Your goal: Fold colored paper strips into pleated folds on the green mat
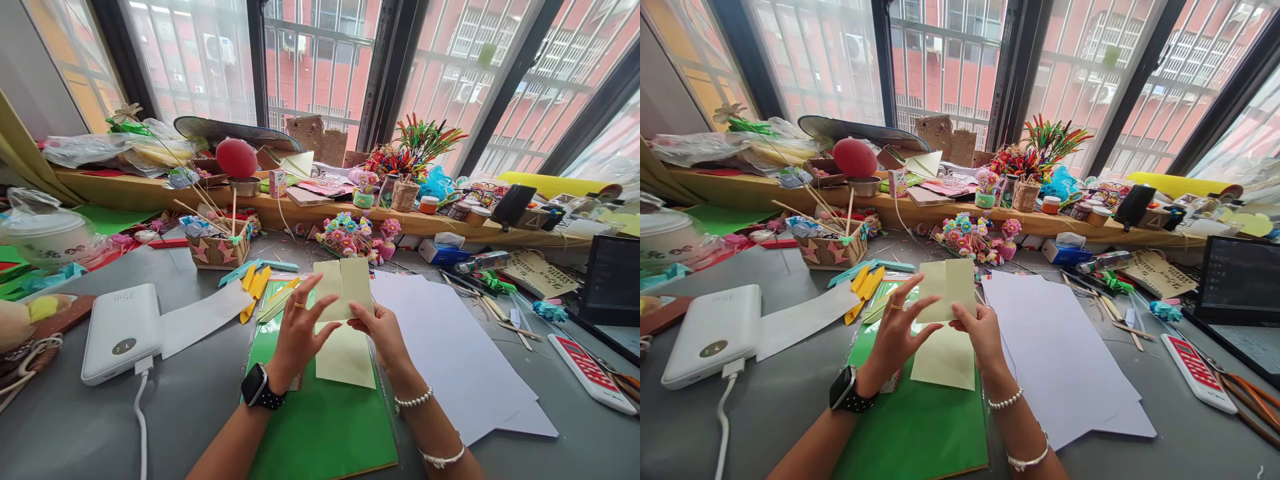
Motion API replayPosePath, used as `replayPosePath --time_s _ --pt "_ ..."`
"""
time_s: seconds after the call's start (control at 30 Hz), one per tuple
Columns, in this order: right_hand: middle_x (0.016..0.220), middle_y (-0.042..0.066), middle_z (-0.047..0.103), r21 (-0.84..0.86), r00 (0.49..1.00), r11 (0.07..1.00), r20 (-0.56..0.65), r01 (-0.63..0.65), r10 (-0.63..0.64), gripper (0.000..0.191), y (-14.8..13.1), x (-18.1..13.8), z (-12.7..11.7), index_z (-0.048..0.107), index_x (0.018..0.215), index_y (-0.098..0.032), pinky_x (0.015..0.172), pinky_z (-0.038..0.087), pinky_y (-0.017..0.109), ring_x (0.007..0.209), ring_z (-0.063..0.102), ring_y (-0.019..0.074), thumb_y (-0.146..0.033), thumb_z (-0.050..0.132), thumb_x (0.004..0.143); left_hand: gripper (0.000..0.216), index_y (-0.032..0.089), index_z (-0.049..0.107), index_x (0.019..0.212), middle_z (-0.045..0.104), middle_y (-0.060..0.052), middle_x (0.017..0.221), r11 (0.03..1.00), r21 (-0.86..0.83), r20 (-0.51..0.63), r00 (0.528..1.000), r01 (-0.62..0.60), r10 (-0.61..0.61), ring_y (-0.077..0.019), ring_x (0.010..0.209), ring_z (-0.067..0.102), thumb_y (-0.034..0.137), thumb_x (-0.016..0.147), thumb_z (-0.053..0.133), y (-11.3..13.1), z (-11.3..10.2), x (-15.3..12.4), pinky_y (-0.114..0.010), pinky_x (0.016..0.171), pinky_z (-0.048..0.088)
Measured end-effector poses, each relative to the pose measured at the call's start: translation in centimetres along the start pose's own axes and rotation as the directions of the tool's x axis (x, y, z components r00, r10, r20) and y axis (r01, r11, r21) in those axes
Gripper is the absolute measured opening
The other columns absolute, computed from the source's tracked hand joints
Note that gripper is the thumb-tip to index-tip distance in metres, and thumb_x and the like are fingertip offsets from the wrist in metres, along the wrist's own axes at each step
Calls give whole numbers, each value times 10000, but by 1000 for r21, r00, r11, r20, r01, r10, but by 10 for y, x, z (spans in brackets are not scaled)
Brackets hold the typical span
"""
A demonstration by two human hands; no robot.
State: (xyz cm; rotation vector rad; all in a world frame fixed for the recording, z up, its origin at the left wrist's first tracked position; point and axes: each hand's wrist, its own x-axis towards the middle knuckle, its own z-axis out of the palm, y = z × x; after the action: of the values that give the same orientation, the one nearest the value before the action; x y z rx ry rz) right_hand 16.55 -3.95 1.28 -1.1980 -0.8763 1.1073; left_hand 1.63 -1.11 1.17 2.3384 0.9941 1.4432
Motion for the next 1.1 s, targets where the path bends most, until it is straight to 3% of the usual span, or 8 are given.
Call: replayPosePath --time_s 0.1,0.2,0.37,0.43,0.57,0.8,0.93,1.1 --pt "668 56 636 -16 1000 1000 25 5 -4 332 -1 -1 1 641 762 -114 596 468 277 576 581 149 -409 649 611 229 289 592 939 410 -33 1260 999 22 39 998 -45 44 -241 1201 302 204 731 550 -2 1 -1 -436 990 237" --pt "657 53 630 -91 998 994 -14 64 -65 322 -2 -1 0 634 738 -121 589 465 281 583 586 165 -422 629 624 438 277 506 1085 364 -55 1297 976 -166 -20 989 141 -146 -253 1208 291 268 665 627 -5 5 -1 -432 981 259" --pt "682 53 640 -277 981 945 -35 172 -189 292 -4 -2 -2 624 765 -140 535 445 265 602 598 189 -414 581 672 647 178 370 1202 466 -148 1194 527 -606 216 761 596 -612 -231 956 549 339 636 640 -8 8 2 -353 773 462" --pt "684 53 647 -361 973 909 -24 207 -231 263 -3 -2 -2 627 764 -153 532 443 269 608 597 195 -397 564 690 523 137 500 1078 588 -126 1027 416 -627 337 711 659 -617 -224 862 587 343 620 649 -6 7 3 -320 693 490" --pt "821 66 665 -547 916 759 39 355 -400 236 4 -2 0 643 874 -199 633 461 313 722 595 214 -318 471 765 310 131 635 819 658 -76 850 362 -636 444 706 682 -552 -207 774 605 356 606 653 0 7 4 -289 643 494" --pt "1264 49 437 -641 792 473 416 604 -447 477 12 -2 7 445 1204 -253 953 295 420 1147 381 249 -251 532 735 324 121 636 787 658 -37 638 202 -682 477 637 703 -606 -195 654 615 383 599 659 5 7 4 -280 597 492" --pt "1256 74 440 -535 823 625 390 568 -413 514 8 -2 7 439 1203 -230 923 337 399 1139 392 249 -417 526 732 276 126 635 817 669 -58 723 135 -724 452 612 677 -649 -199 704 617 340 643 636 4 5 4 -276 611 486" --pt "963 79 612 -415 925 827 213 378 -316 281 3 1 3 617 915 -192 728 465 321 901 552 217 -388 492 758 331 125 622 927 651 -96 927 106 -758 481 662 643 -575 -216 866 590 322 661 629 3 5 4 -296 714 471"
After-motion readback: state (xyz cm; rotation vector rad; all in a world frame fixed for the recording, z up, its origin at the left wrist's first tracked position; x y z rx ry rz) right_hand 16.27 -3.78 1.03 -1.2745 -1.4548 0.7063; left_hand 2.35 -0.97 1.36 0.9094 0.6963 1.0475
